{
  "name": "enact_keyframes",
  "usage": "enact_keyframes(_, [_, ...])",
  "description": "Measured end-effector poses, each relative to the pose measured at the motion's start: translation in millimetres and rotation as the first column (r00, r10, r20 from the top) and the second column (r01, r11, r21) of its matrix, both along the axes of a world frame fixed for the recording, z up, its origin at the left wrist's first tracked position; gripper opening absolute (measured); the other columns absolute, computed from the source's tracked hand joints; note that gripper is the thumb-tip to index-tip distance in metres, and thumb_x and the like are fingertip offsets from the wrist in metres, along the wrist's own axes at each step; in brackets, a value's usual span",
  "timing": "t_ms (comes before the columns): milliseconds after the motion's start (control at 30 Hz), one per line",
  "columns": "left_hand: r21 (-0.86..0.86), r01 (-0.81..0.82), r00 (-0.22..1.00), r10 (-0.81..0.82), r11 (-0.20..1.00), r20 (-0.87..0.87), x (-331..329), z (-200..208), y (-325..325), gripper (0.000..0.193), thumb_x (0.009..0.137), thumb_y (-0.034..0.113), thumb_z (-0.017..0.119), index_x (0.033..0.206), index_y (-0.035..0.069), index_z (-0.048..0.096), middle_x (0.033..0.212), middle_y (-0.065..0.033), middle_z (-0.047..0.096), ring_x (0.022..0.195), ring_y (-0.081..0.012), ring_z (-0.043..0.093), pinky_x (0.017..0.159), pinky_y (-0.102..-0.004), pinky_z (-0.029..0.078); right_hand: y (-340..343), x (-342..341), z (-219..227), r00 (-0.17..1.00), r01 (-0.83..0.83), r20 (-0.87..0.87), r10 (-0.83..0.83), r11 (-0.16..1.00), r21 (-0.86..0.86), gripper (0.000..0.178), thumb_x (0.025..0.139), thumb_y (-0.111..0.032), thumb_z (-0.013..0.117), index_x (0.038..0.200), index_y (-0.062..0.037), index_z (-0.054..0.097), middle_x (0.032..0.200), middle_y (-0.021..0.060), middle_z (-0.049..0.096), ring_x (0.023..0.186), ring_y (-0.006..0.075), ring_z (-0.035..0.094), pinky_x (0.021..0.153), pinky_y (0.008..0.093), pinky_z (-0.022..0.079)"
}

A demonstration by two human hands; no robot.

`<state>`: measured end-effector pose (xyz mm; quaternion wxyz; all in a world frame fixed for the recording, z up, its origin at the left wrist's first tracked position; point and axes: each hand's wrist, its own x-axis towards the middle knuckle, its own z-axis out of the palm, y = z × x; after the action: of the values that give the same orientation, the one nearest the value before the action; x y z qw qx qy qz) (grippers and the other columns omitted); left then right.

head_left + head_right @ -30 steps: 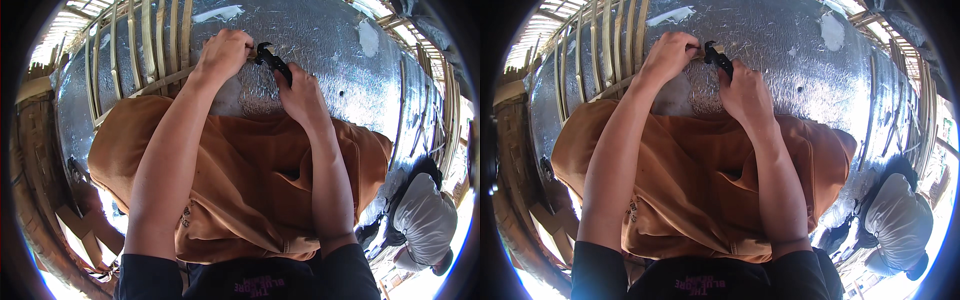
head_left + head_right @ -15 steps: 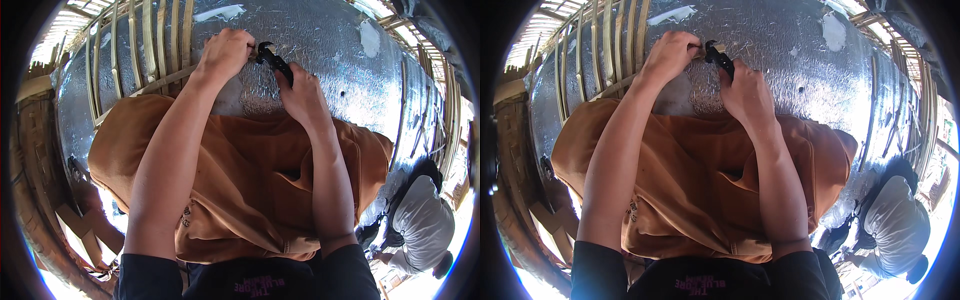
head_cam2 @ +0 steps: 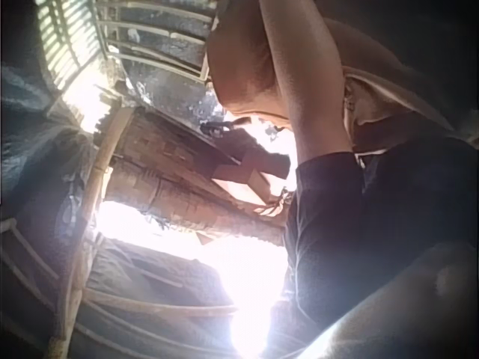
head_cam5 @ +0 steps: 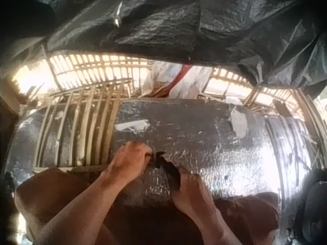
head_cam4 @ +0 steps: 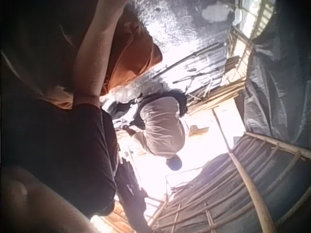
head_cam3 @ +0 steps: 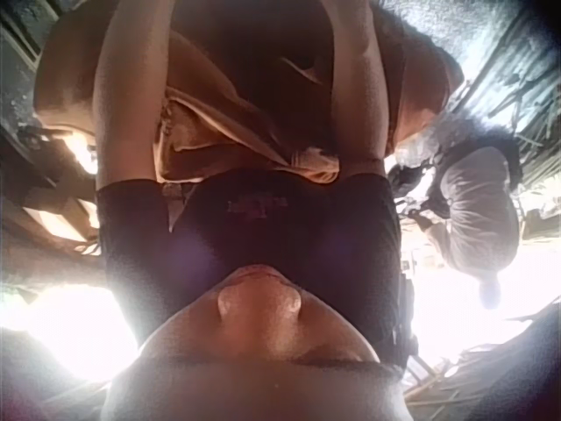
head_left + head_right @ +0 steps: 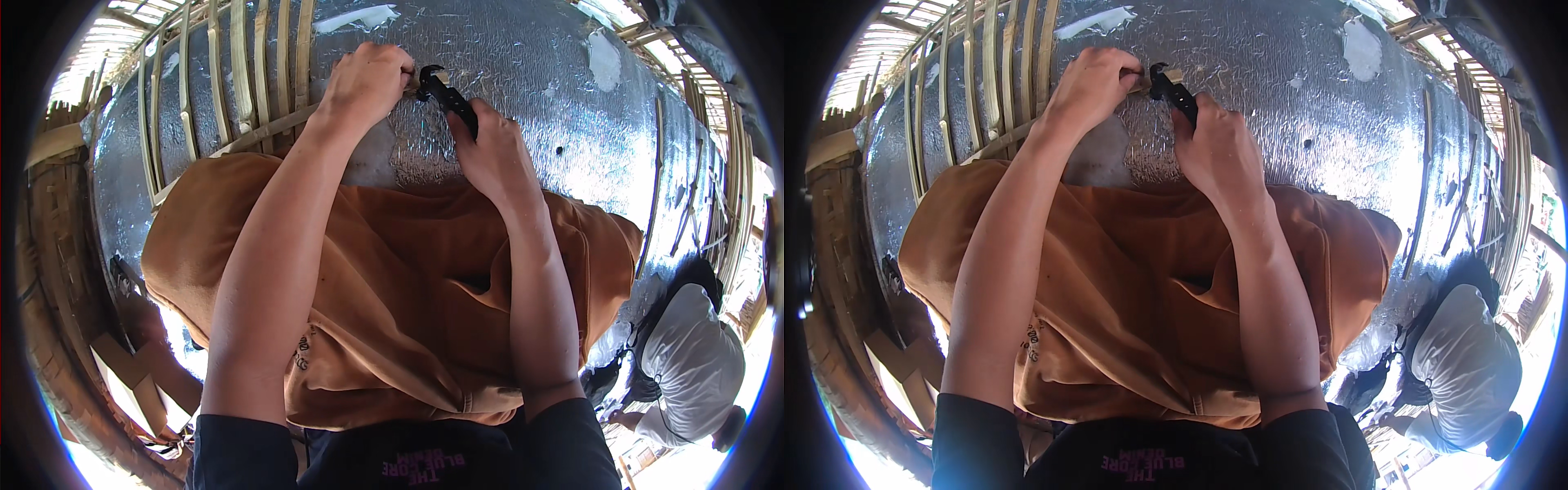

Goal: The person attaches strips of bamboo to a framework by hand using a small hammer to drive in fasteners, then breaks off excess lengths of bamboo.

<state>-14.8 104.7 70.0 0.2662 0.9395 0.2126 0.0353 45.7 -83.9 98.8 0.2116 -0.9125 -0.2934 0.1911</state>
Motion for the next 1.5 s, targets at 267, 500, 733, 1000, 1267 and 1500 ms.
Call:
enact_keyframes(267, [0.145, 0.021, 0.999, -0.027, 0.989, 0.042, -1.6, -10.3, -0.5, 0.015, 0.089, 0.01, 0.069, 0.1, 0.008, 0.078, 0.1, -0.0184, 0.073, 0.094, -0.0419, 0.069, 0.088, -0.05, 0.056, 2.1, 0.0, 3.2, 0.999, 0.004, -0.034, -0.004, 1.0, -0.004, 0.03, 0.099, -0.03, 0.06, 0.104, 0.0, 0.063, 0.096, 0.0272, 0.072, 0.091, 0.0482, 0.07, 0.077, 0.0546, 0.056])
enact_keyframes(500, [0.225, 0.079, 0.996, -0.086, 0.971, 0.024, 2.8, -9.3, -6.2, 0.016, 0.089, 0.007, 0.065, 0.098, 0.008, 0.078, 0.09, -0.0205, 0.072, 0.085, -0.0418, 0.07, 0.08, -0.0497, 0.058, -0.6, 3.4, 4.3, 0.999, 0.011, -0.04, -0.011, 1.0, 0.015, 0.029, 0.099, -0.028, 0.062, 0.104, 0.0006, 0.065, 0.093, 0.027, 0.072, 0.09, 0.0468, 0.07, 0.076, 0.0532, 0.056])
enact_keyframes(733, [0.228, 0.094, 0.995, -0.101, 0.969, 0.017, 2.1, -6.8, -5.1, 0.017, 0.088, 0.005, 0.065, 0.098, 0.007, 0.078, 0.092, -0.0191, 0.073, 0.087, -0.0407, 0.071, 0.081, -0.0495, 0.058, -2.8, 7.6, 1.5, 0.998, 0.02, -0.06, -0.014, 0.994, 0.103, 0.029, 0.099, -0.028, 0.062, 0.101, 0.0012, 0.066, 0.091, 0.0278, 0.071, 0.089, 0.0472, 0.069, 0.075, 0.053, 0.055])
enact_keyframes(1000, [0.177, 0.077, 0.997, -0.08, 0.981, 0.01, 2.2, -10.0, -0.9, 0.019, 0.087, 0.002, 0.063, 0.099, 0.006, 0.077, 0.096, -0.0174, 0.073, 0.091, -0.04, 0.07, 0.083, -0.0497, 0.057, -1.5, 9.6, 1.5, 0.996, 0.064, -0.073, -0.052, 0.983, 0.173, 0.027, 0.099, -0.025, 0.062, 0.098, 0.0016, 0.066, 0.083, 0.0276, 0.07, 0.083, 0.0463, 0.07, 0.071, 0.0508, 0.054])
enact_keyframes(1267, [0.193, 0.09, 0.995, -0.097, 0.977, 0.027, 2.3, -15.6, 1.4, 0.016, 0.087, 0.004, 0.066, 0.099, 0.007, 0.076, 0.098, -0.0167, 0.073, 0.094, -0.0393, 0.069, 0.085, -0.0494, 0.056, -2.8, 11.6, -3.3, 0.997, 0.056, -0.06, -0.045, 0.976, 0.21, 0.027, 0.098, -0.025, 0.063, 0.096, 0.0015, 0.065, 0.081, 0.0266, 0.07, 0.081, 0.0457, 0.07, 0.069, 0.0505, 0.054])
enact_keyframes(1500, [0.15, 0.085, 0.996, -0.084, 0.985, -0.013, 0.4, -9.3, -0.3, 0.014, 0.089, 0.01, 0.07, 0.102, 0.007, 0.075, 0.098, -0.0159, 0.073, 0.094, -0.039, 0.069, 0.084, -0.0484, 0.056, -1.0, 10.1, -0.3, 0.993, 0.086, -0.095, -0.069, 0.98, 0.182, 0.028, 0.098, -0.027, 0.063, 0.096, 0.001, 0.064, 0.082, 0.0259, 0.07, 0.082, 0.0457, 0.07, 0.071, 0.0503, 0.053])
